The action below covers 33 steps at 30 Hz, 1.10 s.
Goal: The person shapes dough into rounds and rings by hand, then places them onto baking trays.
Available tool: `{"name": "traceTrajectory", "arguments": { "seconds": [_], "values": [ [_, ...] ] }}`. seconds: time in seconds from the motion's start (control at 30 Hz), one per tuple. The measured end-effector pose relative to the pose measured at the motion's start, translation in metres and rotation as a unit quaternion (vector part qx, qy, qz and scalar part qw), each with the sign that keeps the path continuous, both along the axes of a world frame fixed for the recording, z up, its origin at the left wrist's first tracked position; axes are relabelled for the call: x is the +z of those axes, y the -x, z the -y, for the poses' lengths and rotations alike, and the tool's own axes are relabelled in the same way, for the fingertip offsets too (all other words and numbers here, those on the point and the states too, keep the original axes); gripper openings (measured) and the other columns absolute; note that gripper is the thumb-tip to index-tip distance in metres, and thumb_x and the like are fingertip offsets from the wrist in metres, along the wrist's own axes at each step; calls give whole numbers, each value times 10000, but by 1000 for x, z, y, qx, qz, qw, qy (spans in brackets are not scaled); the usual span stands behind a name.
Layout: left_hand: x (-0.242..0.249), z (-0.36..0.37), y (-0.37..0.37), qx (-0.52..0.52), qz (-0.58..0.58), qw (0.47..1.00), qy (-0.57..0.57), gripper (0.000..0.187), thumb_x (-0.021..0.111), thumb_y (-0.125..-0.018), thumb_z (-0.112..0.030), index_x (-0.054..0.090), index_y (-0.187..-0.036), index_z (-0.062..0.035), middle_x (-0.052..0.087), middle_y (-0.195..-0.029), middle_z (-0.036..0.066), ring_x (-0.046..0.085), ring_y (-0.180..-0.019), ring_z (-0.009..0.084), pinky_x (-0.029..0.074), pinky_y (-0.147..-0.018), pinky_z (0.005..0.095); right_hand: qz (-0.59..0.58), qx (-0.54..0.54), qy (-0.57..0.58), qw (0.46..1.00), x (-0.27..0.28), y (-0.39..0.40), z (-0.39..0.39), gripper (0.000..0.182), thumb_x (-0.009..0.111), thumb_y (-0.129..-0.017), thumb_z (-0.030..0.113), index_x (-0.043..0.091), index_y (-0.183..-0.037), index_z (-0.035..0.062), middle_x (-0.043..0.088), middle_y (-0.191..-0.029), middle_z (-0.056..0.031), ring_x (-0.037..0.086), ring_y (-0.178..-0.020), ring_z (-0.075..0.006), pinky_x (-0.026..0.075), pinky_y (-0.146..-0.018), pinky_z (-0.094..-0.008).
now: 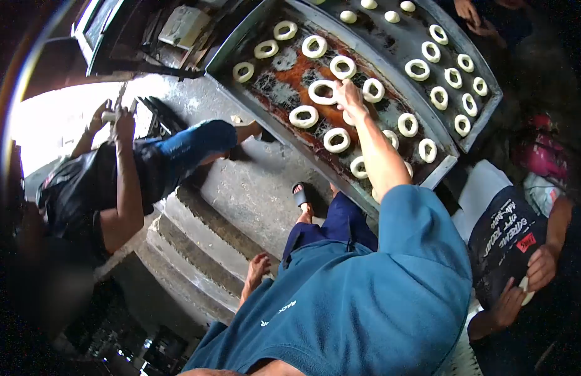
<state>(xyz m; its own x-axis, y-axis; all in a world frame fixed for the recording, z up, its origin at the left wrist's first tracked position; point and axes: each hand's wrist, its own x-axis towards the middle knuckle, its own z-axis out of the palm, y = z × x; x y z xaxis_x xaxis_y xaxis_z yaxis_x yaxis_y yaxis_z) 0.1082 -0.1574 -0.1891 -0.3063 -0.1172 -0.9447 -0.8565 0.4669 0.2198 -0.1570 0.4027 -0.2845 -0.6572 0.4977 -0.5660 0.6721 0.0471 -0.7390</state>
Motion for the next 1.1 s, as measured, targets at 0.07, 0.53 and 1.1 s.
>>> {"name": "traceTrajectory", "arguments": {
  "seconds": [0.07,0.53,1.1],
  "values": [
    [6,-18,7,0,26,1000,-10,415,559,-877,-251,501,-1225,-31,594,-937,61,566,-832,146,476,-652,274,36,41,-44,998,32,2,-20,273,511,-897,245,544,-1002,-5,591,-739,-83,564,-513,-136,477,-417,-277],
    [41,-80,44,-30,-27,999,9,456,546,-884,-233,454,-1274,-16,558,-1175,148,537,-1064,221,454,-865,323,-39,19,-422,905,-61,191,-167,318,605,-782,344,613,-862,36,637,-916,-205,604,-894,-373,476,-747,-436],
    [48,-220,111,-143,-83,882,-441,480,499,-934,-298,384,-1317,-34,470,-1246,130,520,-1084,239,445,-891,332,-155,-165,346,910,127,-240,179,266,628,-779,128,571,-1014,18,605,-849,-38,557,-697,-93,456,-577,-221]
  ]
}}
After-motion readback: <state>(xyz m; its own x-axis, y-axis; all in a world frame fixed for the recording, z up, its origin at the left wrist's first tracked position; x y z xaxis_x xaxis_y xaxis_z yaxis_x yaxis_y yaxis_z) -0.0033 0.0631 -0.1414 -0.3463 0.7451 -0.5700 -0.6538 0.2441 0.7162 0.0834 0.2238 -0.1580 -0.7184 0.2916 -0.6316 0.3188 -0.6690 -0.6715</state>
